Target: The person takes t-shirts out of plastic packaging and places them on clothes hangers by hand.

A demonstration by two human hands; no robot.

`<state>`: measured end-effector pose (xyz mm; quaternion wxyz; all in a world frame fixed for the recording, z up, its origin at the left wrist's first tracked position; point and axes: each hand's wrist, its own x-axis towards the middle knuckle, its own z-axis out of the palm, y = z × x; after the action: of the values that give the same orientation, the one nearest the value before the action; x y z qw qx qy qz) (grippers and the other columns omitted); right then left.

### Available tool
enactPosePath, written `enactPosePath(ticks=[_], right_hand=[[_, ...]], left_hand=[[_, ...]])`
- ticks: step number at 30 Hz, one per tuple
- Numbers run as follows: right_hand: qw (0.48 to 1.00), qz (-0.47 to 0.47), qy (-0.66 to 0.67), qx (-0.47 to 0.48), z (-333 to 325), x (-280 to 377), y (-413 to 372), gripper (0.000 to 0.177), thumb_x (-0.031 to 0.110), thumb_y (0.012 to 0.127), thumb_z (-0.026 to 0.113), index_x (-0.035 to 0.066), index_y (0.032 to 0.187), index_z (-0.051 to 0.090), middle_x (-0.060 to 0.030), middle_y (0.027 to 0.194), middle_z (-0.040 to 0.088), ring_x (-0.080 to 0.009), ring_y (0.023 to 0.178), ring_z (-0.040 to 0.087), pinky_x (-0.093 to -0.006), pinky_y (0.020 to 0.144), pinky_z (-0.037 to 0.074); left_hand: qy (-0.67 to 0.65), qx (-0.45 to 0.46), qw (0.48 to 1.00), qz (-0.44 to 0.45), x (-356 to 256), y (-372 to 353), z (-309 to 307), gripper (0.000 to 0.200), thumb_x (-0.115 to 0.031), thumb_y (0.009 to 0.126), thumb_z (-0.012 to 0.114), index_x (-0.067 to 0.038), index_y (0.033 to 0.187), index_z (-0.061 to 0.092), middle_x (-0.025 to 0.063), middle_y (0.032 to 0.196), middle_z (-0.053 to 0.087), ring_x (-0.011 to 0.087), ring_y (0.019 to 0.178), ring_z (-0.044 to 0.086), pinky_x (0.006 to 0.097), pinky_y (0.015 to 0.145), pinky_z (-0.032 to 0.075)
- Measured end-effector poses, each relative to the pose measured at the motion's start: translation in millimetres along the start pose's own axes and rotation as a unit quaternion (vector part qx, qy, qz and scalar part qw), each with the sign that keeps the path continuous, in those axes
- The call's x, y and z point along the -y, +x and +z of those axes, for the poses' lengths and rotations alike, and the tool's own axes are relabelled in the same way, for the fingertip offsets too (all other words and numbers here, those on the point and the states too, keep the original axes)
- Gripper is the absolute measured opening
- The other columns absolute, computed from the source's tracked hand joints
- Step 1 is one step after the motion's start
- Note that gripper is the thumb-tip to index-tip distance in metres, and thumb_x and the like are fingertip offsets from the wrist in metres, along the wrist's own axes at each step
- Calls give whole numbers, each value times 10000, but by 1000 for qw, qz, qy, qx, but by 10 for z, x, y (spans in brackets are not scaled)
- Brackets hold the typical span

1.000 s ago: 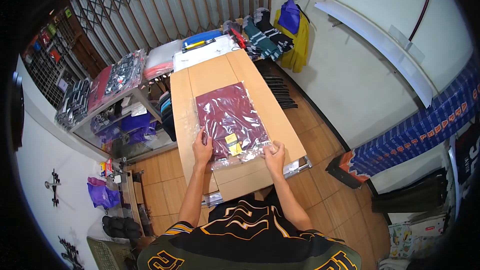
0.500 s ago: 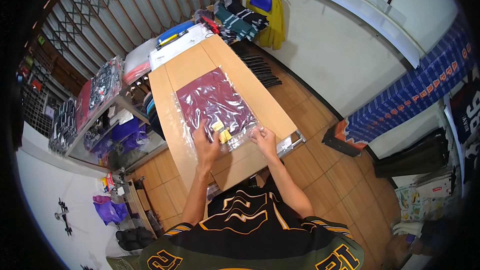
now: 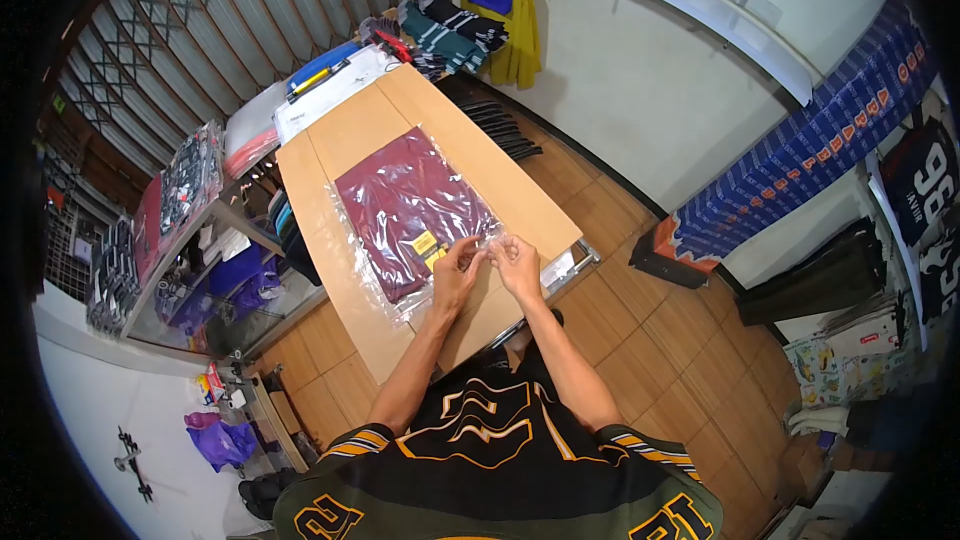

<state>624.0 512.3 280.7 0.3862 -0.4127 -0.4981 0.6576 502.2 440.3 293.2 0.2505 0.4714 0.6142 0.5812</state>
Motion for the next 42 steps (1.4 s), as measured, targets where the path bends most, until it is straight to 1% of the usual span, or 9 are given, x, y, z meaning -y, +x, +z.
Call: enactPosePath(ticks=[2, 9, 14, 20, 29, 32, 34, 39, 42], right_hand=[[997, -42, -62, 9, 3, -16, -6, 136, 116, 989, 617, -19, 992, 632, -68, 925, 696, -115, 828, 680, -242, 734, 563], [997, -56, -58, 15, 50, 31, -64, 118, 102, 992, 606, -13, 999, 633, -40, 891, 691, -95, 808, 664, -226, 707, 543], [982, -107, -155, 1, 75, -8, -90, 156, 124, 1001, 599, -32, 994, 614, -61, 894, 695, -109, 795, 667, -237, 709, 545], [967, -154, -201, 10, 71, -2, -99, 181, 138, 1011, 574, -40, 981, 594, -81, 889, 701, -125, 773, 676, -268, 694, 552], [963, -174, -206, 17, 123, 56, -146, 168, 121, 1005, 539, -39, 970, 574, -101, 817, 681, -156, 708, 674, -297, 657, 548], [957, -161, -242, 20, 91, 51, -139, 181, 122, 1008, 531, -38, 927, 552, -104, 794, 665, -147, 702, 661, -295, 652, 546], [960, -169, -223, 14, 87, 61, -170, 181, 118, 1010, 528, -33, 911, 537, -102, 788, 661, -143, 693, 655, -291, 642, 542], [962, -164, -216, 21, 80, 65, -149, 132, 94, 1005, 535, -20, 947, 502, -88, 789, 662, -125, 676, 641, -265, 615, 525], [982, -134, -136, 6, 144, 176, -213, 164, 66, 956, 620, -10, 993, 479, -74, 781, 659, -106, 667, 630, -234, 602, 509]], left_hand=[[9, -12, 1000, 9, 74, -2, 2, 331, -30, 894, 714, -4, 1213, 630, 123, 953, 746, 139, 859, 708, 259, 739, 554], [33, -28, 999, 9, 7, 7, -20, 261, -45, 919, 682, -2, 1172, 634, 133, 903, 747, 150, 813, 714, 271, 695, 550], [23, -49, 998, 10, -30, 1, -27, 191, -51, 926, 672, 7, 1101, 622, 129, 879, 738, 150, 793, 710, 275, 678, 546], [43, -84, 995, 16, -3, -1, -10, 149, -22, 929, 652, 8, 1039, 555, 110, 845, 707, 149, 767, 701, 282, 648, 536], [123, -121, 984, 45, 40, -41, 44, 122, -22, 945, 624, 6, 953, 505, 101, 788, 637, 174, 689, 629, 318, 619, 502], [116, -146, 980, 67, 17, -11, 8, 129, -34, 953, 619, 4, 939, 497, 103, 775, 623, 189, 680, 616, 331, 623, 500], [-4, -246, 969, 7, 15, 77, -60, 130, -58, 936, 650, -3, 930, 533, 134, 767, 608, 227, 680, 618, 343, 623, 493], [58, -165, 984, 36, -36, -10, -32, 142, -75, 936, 658, 3, 968, 545, 146, 810, 626, 236, 724, 635, 341, 649, 505], [120, -137, 981, 70, -118, -130, -92, 187, -95, 911, 691, 0, 1000, 557, 153, 867, 648, 270, 784, 647, 367, 695, 508]])
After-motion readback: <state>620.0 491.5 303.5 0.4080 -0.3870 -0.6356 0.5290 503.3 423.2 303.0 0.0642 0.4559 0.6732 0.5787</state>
